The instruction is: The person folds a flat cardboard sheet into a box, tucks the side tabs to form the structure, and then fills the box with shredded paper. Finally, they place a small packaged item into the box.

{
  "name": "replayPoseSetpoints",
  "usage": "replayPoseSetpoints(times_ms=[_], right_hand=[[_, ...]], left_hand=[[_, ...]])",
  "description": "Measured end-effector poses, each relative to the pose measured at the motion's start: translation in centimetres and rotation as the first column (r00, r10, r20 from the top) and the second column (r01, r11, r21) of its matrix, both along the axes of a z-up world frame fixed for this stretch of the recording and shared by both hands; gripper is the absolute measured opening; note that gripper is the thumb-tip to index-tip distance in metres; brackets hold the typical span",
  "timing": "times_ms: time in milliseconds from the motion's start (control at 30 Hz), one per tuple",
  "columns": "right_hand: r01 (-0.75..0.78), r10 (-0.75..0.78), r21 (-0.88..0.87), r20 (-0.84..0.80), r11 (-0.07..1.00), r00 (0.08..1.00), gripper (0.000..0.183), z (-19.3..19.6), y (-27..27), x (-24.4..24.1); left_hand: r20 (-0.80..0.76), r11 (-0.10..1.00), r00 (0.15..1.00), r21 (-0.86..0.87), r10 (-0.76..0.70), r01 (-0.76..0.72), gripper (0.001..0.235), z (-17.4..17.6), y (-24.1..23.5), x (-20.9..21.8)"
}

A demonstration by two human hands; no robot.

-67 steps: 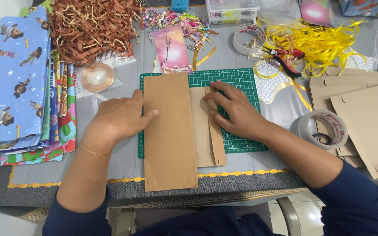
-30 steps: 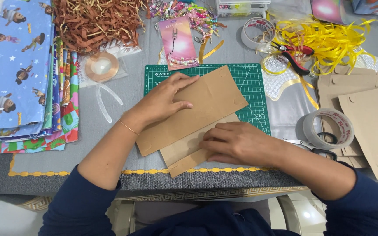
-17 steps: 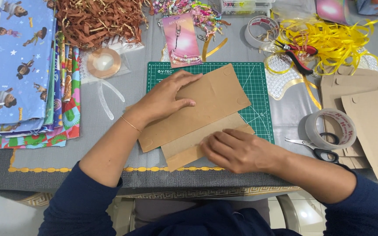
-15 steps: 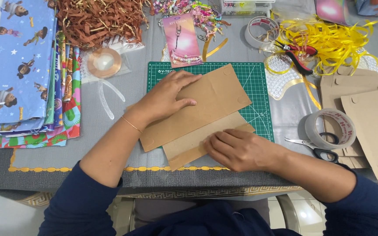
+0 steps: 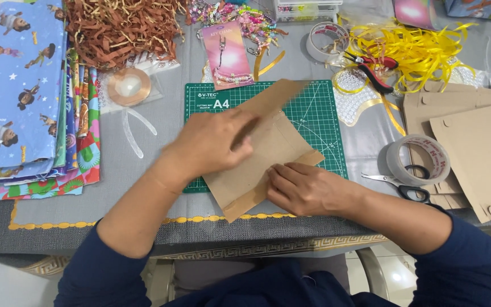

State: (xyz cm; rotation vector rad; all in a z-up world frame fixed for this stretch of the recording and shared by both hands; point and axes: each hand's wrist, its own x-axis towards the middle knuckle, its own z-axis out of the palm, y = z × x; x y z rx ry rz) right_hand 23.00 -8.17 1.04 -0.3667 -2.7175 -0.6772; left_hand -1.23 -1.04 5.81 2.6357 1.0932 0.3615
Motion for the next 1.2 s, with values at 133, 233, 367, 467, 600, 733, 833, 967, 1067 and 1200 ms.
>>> replayPoseSetpoints(times_ms=[133, 233, 367, 467, 600, 733, 833, 967, 1067, 1200], right_hand=[[0.014, -0.014, -0.019, -0.011, 1.0, 1.0, 0.011, 1.9, -0.2, 0.3], [0.063, -0.062, 0.017, -0.05, 0.998, 0.997, 0.011, 3.8, 0.3, 1.2], [0.252, -0.195, 0.229, -0.245, 0.94, 0.95, 0.007, 4.9, 2.5, 3.9], [0.597, -0.531, 0.148, -0.325, 0.789, 0.782, 0.047, 5.0, 4.2, 5.5], [0.746, -0.707, -0.01, -0.325, 0.666, 0.628, 0.061, 5.1, 5.3, 7.2], [0.732, -0.694, -0.013, -0.33, 0.682, 0.64, 0.046, 5.3, 4.3, 6.3], [0.456, -0.58, -0.38, -0.342, 0.805, 0.739, 0.04, 5.4, 2.5, 4.9], [0.181, -0.392, -0.761, -0.103, 0.623, 0.914, 0.059, 5.3, -0.8, 3.4], [0.163, -0.377, -0.87, -0.029, 0.466, 0.926, 0.06, 5.0, -2.0, 3.7], [-0.15, -0.373, -0.955, -0.241, 0.255, 0.896, 0.086, 6.8, -3.4, 4.7]], left_hand=[[0.018, 0.989, 0.994, 0.103, 0.109, -0.11, 0.035, 1.9, -0.1, -3.0], [0.146, 0.971, 0.961, 0.009, 0.235, -0.238, 0.023, 3.9, -0.8, -5.8], [0.45, 0.88, 0.758, -0.196, 0.472, -0.432, 0.009, 3.5, -2.0, -9.7], [0.678, 0.789, 0.409, -0.473, 0.61, -0.392, 0.005, -1.4, -3.4, -10.8], [0.6, 0.591, -0.197, -0.799, 0.775, -0.108, 0.02, -6.8, -8.0, -7.5], [0.441, 0.522, -0.325, -0.821, 0.837, 0.231, 0.054, -8.3, -13.6, -0.9], [0.427, 0.509, -0.276, -0.734, 0.861, 0.45, 0.017, -10.6, -16.1, 3.1], [0.392, 0.4, -0.161, -0.666, 0.906, 0.63, 0.01, -10.5, -18.0, 6.6], [0.47, 0.386, -0.069, -0.623, 0.88, 0.68, 0.02, -10.4, -18.4, 7.1], [0.512, 0.36, 0.001, -0.606, 0.859, 0.709, 0.014, -9.5, -18.6, 6.3]])
